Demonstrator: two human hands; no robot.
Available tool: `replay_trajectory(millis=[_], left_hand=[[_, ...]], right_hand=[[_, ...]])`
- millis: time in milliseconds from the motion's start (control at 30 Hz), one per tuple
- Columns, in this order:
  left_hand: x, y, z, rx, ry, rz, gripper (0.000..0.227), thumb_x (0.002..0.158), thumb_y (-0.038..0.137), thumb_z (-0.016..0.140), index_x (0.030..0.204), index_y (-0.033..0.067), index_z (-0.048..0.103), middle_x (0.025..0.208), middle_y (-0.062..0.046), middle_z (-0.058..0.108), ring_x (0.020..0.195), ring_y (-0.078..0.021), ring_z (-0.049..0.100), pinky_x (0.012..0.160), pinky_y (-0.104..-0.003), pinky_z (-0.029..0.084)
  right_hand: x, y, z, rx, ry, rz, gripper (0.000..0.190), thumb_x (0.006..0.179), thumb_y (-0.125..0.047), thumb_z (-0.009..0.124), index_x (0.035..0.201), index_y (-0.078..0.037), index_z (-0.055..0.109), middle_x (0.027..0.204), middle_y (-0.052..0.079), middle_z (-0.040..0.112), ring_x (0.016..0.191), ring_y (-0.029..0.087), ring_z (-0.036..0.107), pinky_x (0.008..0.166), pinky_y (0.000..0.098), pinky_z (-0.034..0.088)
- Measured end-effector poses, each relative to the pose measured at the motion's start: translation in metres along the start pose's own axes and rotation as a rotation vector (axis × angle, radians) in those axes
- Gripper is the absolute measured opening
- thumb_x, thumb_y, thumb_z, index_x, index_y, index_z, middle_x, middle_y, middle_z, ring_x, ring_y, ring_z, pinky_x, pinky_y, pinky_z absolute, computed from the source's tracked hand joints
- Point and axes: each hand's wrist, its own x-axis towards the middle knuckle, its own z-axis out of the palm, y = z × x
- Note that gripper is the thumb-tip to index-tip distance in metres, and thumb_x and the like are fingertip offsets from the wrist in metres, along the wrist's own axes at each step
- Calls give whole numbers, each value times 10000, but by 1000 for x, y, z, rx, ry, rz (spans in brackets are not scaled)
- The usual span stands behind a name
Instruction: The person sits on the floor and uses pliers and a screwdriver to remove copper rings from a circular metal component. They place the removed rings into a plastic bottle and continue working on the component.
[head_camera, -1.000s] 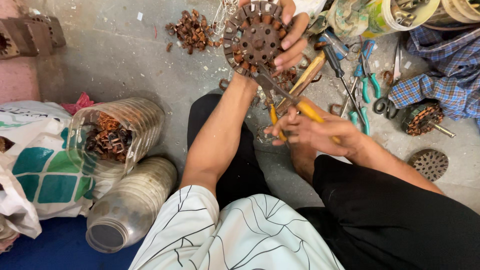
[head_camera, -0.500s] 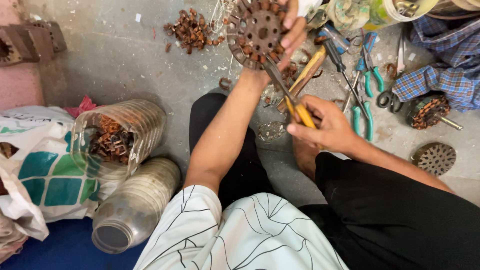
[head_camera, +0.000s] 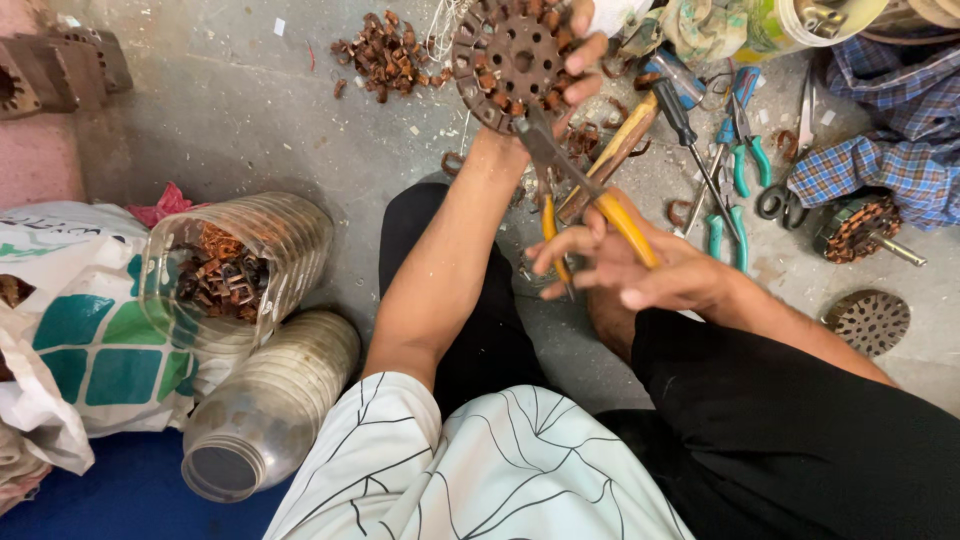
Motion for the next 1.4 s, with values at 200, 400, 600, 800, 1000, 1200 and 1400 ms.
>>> replay_trajectory(millis=[200, 400, 600, 800, 1000, 1200, 1400], left_hand=[[7, 5, 14, -198, -85, -149, 316, 1106, 342, 464, 1152, 43, 554, 1070, -64, 506, 888, -169, 560, 675, -290, 553], [6, 6, 15, -108, -123, -151, 321, 1085, 369, 479, 1201, 88, 583, 1071, -81, 526, 1002, -221, 594, 814, -363, 618], [34, 13, 24, 17, -309, -307, 431, 1059, 507, 457, 1233, 136, 590, 1100, -102, 593, 1076, -271, 659, 809, -477, 634], [72, 17, 39, 162, -851, -748, 571, 975, 567, 581, 1181, 46, 467, 1115, -164, 470, 1108, -337, 597, 861, -591, 646], [25, 1, 30, -127, -193, -226, 454, 993, 453, 470, 1094, 36, 619, 981, -134, 638, 933, -252, 702, 694, -372, 655], [-9, -5, 4, 402, 455, 170, 607, 990, 602, 457, 1085, 39, 665, 961, -143, 716, 822, -248, 700, 675, -374, 607], [-6, -16, 13, 290, 813, 304, 543, 1004, 638, 509, 973, 111, 637, 835, -67, 703, 711, -210, 670, 579, -374, 558]], right_hand=[[-7, 2, 6, -81, -25, 110, 626, 835, -321, 857, 1253, -167, 417, 1434, 267, 485, 1459, 440, 428, 1153, 678, 423], [-1, 3, 2, -37, 2, 21, 618, 863, -318, 850, 1288, -161, 431, 1400, 289, 486, 1468, 460, 424, 1122, 709, 459], [-2, 4, 0, 32, -9, -55, 617, 911, -381, 797, 1366, -171, 436, 1454, 266, 475, 1500, 443, 410, 1107, 685, 457], [-11, 24, -5, 35, 63, -76, 549, 957, -368, 742, 1354, -126, 451, 1387, 203, 500, 1387, 372, 503, 1001, 606, 544], [-19, 31, -15, -745, 417, -58, 346, 925, -164, 742, 1194, -34, 566, 977, 99, 636, 842, 170, 631, 739, 317, 532], [-7, 47, -31, -666, 592, -90, 209, 962, -75, 697, 1102, -38, 546, 828, 34, 648, 645, 89, 633, 578, 229, 518], [-8, 64, -41, -1116, 768, -222, 285, 925, -115, 792, 1083, -17, 576, 786, 33, 646, 681, 118, 593, 606, 272, 465]])
